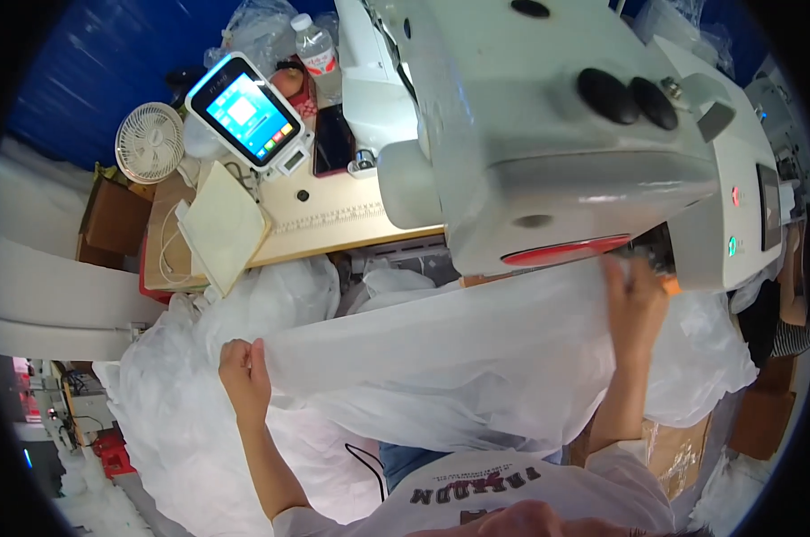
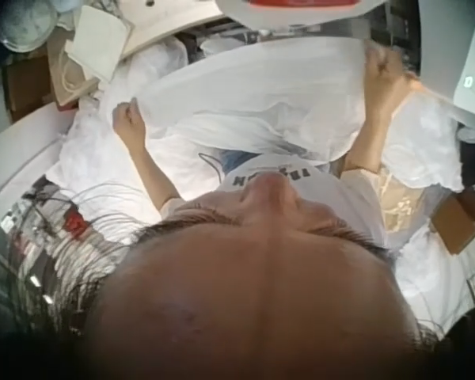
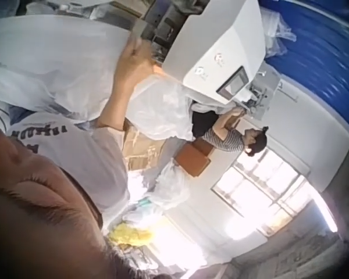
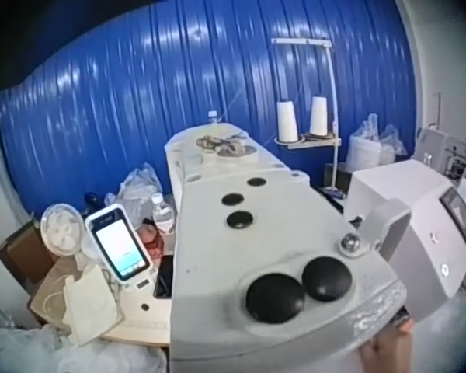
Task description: Operating an industrial sewing machine to process large pieces of white fabric.
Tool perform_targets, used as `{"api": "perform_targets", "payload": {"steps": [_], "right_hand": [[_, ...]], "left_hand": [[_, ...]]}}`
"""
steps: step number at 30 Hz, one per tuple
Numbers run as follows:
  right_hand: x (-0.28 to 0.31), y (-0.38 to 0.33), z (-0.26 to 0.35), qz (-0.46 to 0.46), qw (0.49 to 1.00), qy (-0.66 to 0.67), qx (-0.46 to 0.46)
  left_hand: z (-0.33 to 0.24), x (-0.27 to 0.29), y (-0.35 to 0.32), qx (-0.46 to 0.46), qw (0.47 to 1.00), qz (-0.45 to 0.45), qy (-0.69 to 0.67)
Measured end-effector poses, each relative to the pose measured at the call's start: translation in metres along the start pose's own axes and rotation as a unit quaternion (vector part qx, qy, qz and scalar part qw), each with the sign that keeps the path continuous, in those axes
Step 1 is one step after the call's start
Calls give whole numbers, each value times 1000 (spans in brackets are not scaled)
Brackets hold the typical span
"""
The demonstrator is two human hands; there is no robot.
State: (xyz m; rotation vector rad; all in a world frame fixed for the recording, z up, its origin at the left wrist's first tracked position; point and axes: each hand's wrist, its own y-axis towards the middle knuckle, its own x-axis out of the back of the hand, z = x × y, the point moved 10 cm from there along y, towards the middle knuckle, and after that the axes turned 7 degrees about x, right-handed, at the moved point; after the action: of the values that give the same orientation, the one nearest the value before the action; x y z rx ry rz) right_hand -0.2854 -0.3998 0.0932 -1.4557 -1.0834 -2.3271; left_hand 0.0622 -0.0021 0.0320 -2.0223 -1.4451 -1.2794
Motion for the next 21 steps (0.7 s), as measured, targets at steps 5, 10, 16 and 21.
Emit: {"api": "perform_targets", "payload": {"steps": [5, 10, 16, 21], "right_hand": [[0, 17, -30, -62, 988, -142, 18], [-22, 15, -16, -111, 979, -129, 110], [-23, 6, -38, -129, 986, -91, 60], [11, -6, 88, -120, 968, 90, 199]], "left_hand": [[-26, -47, 18, 161, 946, 197, -200], [-13, -33, 17, 48, 977, 8, -209], [31, -36, -7, 134, 988, 55, -46], [100, -39, -64, 228, 788, 413, -396]]}}
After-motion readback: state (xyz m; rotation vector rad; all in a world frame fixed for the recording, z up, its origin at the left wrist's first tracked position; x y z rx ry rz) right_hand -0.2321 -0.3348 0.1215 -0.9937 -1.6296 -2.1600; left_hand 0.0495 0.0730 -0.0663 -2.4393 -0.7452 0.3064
